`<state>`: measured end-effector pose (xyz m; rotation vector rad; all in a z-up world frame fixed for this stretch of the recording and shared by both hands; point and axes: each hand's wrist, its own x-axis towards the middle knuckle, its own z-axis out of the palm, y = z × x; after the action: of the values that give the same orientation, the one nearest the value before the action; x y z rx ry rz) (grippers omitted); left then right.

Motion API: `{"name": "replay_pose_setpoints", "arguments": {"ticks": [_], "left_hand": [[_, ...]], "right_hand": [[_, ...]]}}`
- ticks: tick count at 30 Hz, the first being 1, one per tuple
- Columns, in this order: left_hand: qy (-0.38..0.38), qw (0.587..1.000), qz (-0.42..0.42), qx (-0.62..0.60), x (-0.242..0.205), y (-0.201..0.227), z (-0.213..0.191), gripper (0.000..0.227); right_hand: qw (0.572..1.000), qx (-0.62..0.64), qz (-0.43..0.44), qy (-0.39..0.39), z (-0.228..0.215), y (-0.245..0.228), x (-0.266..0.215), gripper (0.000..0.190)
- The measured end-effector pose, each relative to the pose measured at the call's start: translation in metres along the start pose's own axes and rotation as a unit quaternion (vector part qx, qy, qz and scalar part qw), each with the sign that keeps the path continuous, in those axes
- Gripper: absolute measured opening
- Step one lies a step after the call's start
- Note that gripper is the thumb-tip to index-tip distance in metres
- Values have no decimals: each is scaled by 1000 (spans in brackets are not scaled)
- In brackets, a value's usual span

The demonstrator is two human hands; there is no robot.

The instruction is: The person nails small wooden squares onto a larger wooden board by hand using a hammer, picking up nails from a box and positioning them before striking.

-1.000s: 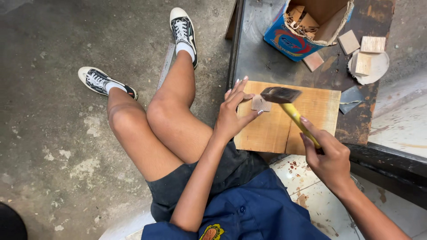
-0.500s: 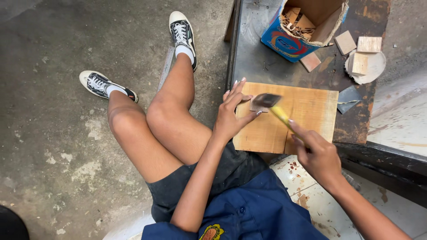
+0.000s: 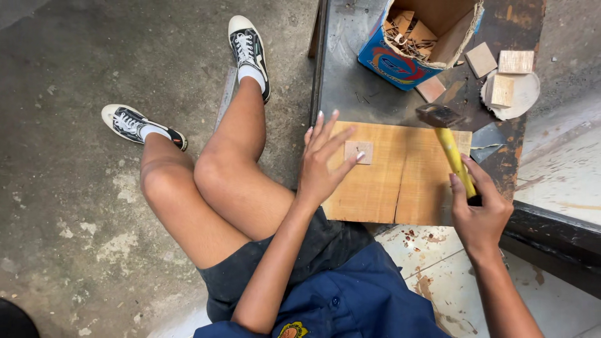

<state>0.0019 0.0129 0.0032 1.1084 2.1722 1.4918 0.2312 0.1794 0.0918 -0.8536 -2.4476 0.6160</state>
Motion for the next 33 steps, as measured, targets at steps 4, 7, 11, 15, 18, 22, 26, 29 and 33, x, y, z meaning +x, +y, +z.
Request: {"name": "replay_pose_setpoints", "arguments": {"ticks": [4, 7, 11, 15, 18, 22, 26, 29, 33], "left_hand": [[41, 996, -63, -38, 12, 3, 5, 60], [54, 991, -114, -37, 18, 10, 0, 64], [32, 989, -135, -53, 19, 15, -3, 69], [-2, 978, -210, -7, 23, 18, -5, 102], [-9, 970, -241, 4, 28, 21, -9, 112], [-1, 970, -243, 18, 24, 20, -9, 109], [5, 967, -251, -48, 17, 20, -19, 96], [9, 961, -267, -73, 8, 13, -20, 95], [2, 957, -281, -65, 4, 4, -18, 95]], "right_hand": [[999, -10, 9, 36, 6, 13, -8, 30], [997, 11, 8, 72, 14, 23, -15, 31], [990, 63, 33, 125, 24, 38, -20, 32], [984, 94, 48, 140, 29, 43, -20, 30], [983, 105, 61, 135, 29, 42, -19, 29], [989, 106, 18, 100, 16, 38, -21, 34], [995, 102, 2, -22, 6, 25, -29, 35], [993, 34, -43, -103, 2, 1, -22, 36], [981, 24, -130, -141, 3, -29, -8, 38]]}}
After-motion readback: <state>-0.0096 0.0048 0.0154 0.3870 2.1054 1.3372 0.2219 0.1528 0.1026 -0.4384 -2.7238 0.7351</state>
